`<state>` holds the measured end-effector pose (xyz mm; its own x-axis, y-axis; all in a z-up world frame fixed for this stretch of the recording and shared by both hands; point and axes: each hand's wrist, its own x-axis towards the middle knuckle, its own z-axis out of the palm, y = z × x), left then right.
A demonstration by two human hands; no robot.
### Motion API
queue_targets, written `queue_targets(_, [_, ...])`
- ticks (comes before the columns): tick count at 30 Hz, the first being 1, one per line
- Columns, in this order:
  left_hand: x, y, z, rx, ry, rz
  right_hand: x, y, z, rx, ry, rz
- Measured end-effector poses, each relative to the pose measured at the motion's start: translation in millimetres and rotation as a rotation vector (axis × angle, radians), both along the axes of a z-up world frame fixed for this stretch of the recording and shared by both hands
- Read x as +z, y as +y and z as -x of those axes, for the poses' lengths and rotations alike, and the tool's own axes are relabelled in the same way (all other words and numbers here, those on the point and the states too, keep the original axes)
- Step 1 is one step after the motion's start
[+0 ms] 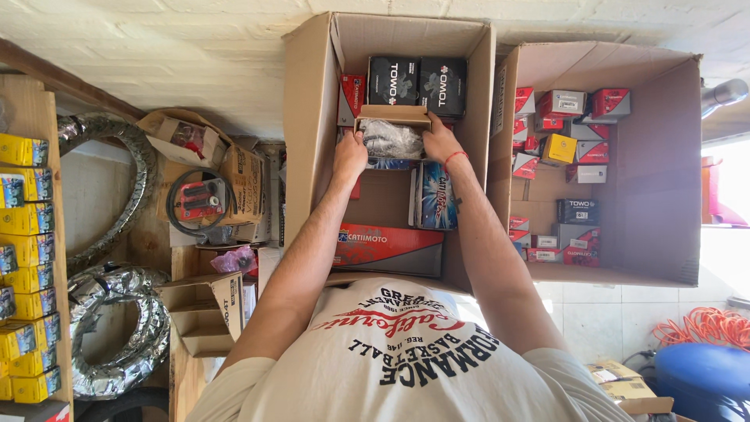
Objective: The person picks up small boxes from a shelf, opens them to reveal bubble-wrapped items, and places them into a larger cardboard box. The person repeats this process with several different boxes, handling each item individually.
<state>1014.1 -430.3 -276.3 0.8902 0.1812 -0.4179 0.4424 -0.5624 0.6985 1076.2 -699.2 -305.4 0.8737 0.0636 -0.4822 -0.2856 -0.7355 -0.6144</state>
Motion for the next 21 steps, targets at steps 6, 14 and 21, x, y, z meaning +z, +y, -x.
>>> queue_targets(6, [70.4, -12.0, 25.0, 0.012, -0.188, -0.101, 22.0, -0.2, 13.0, -0.037, -0.057, 0.004])
queue_targets(14, [49.4, -20.5, 13.5, -0.380, -0.702, -0.495, 117.3, -4.7, 61.5, -0.061, -0.189, -0.020])
queue_targets(21, [1.9, -23.6, -19.5, -0.708, -0.709, -0.504, 185.3, -12.9, 134.7, -0.020, -0.629, -0.338])
